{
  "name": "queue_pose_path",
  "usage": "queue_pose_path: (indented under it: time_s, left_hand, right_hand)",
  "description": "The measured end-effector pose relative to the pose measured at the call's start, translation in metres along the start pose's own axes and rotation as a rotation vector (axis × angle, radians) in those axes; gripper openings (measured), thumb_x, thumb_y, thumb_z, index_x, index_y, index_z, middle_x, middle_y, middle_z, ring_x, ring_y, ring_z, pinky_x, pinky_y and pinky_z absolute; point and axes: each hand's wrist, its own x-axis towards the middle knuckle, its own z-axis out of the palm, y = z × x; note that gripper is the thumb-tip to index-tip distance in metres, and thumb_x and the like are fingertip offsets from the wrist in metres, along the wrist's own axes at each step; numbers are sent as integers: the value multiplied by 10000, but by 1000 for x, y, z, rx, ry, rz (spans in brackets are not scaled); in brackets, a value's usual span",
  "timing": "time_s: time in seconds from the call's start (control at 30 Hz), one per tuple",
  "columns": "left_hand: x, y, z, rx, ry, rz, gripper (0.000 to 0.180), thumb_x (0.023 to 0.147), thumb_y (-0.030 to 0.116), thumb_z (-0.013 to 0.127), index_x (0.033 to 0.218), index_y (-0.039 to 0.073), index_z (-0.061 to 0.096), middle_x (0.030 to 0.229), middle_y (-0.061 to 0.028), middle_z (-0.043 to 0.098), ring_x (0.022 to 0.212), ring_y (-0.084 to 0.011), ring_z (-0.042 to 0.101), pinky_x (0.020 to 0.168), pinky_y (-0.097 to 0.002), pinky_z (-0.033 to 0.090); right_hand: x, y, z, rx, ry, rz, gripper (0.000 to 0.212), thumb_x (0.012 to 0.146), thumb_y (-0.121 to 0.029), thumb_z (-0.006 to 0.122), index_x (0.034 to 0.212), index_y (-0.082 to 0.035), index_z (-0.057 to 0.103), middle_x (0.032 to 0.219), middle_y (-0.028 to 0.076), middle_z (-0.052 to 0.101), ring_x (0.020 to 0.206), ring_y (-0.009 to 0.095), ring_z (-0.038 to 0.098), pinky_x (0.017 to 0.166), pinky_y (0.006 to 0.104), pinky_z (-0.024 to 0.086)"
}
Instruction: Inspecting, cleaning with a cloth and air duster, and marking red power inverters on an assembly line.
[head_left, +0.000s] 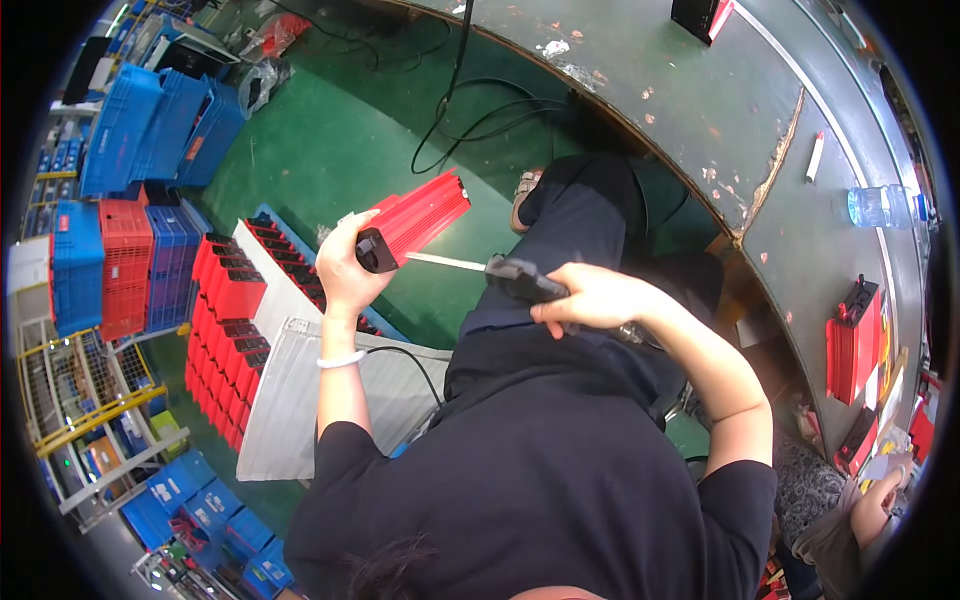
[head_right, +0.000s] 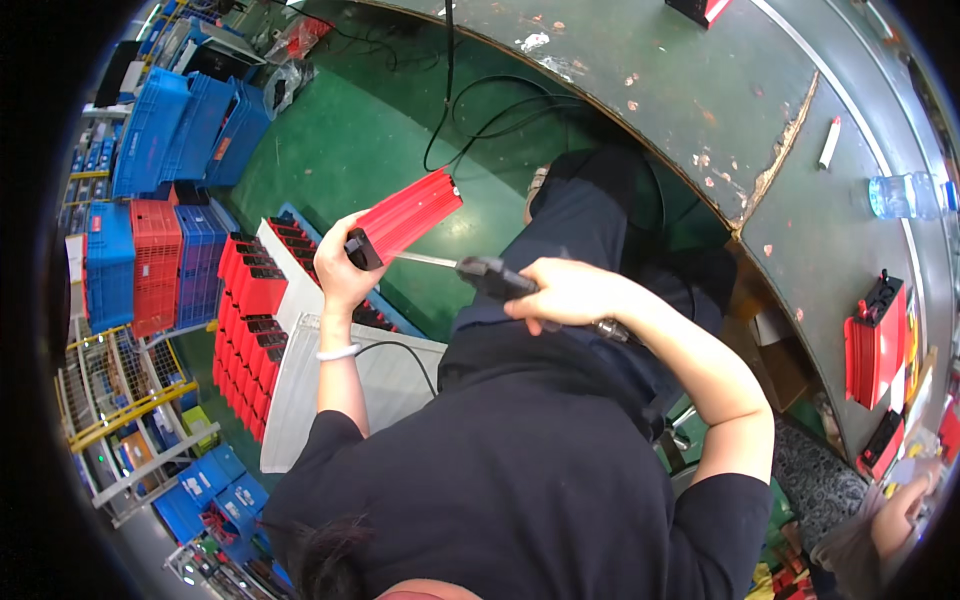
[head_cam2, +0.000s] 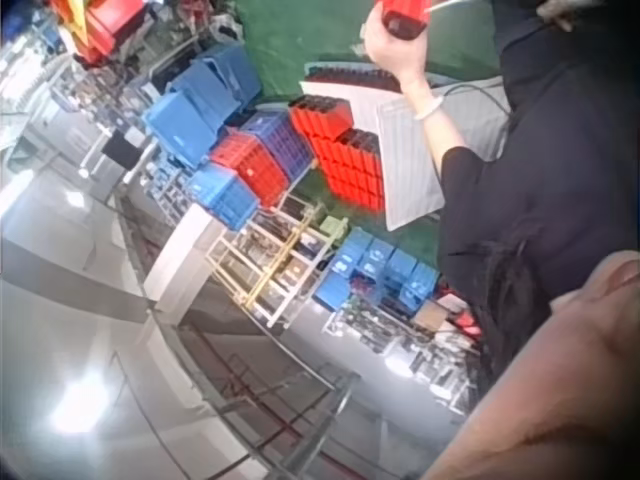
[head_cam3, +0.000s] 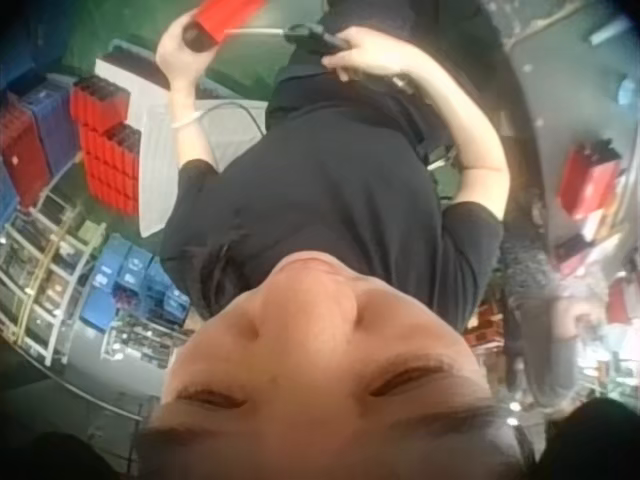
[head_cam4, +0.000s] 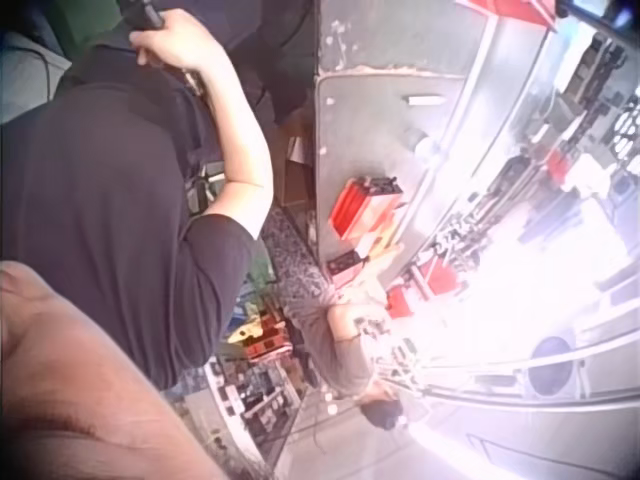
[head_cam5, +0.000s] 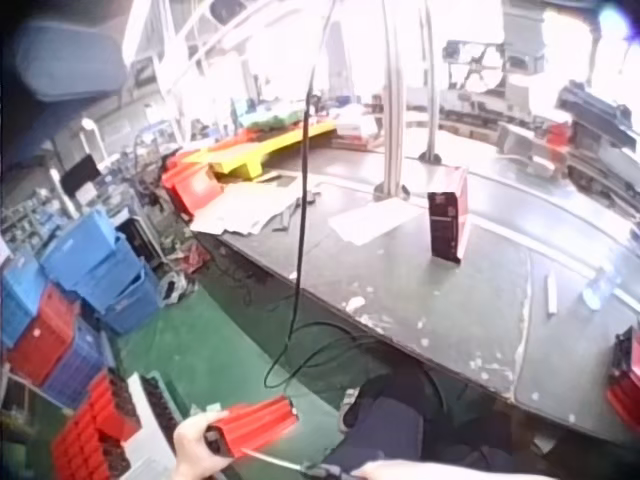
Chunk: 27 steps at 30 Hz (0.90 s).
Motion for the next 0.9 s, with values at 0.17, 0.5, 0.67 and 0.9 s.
queue_pose_path:
  time_s: [0.17, 0.5, 0.67, 0.9]
  left_hand:
    - [1, 3, 0, -4, 17, 27, 502, 591, 126, 811, 1056, 47, 641, 968, -114, 689, 865, -264, 676, 787, -323, 519]
    - [-22, -42, 22, -84, 38, -364, 655, 580, 281, 883, 1096, 16, 578, 979, -123, 666, 874, -228, 657, 791, -339, 513]
    - [-24, -64, 36, -1315, 29, -1262, 440, 838, 222, 693, 1208, 25, 556, 1143, -118, 635, 998, -263, 641, 862, -425, 534]
    - [-43, -61, 53, -1416, 112, -1683, 552, 809, 482, 665, 1235, 142, 576, 1177, -71, 645, 1020, -276, 635, 872, -476, 519]
  right_hand:
    - [18, 42, -14, 86, 208, 99, 242, 864, -245, 599, 781, -22, 640, 652, 13, 642, 623, 95, 591, 595, 268, 464]
    - [-8, 1, 14, -183, 54, -22, 309, 837, -360, 594, 873, -59, 657, 734, 69, 683, 792, 265, 666, 767, 373, 494]
    - [-1, 24, 16, -543, 232, 33, 342, 834, -355, 559, 906, -35, 656, 838, 197, 669, 873, 361, 647, 792, 444, 513]
    - [18, 40, 14, -716, 451, 61, 258, 804, -282, 571, 859, -47, 661, 806, 174, 677, 805, 346, 664, 746, 444, 523]
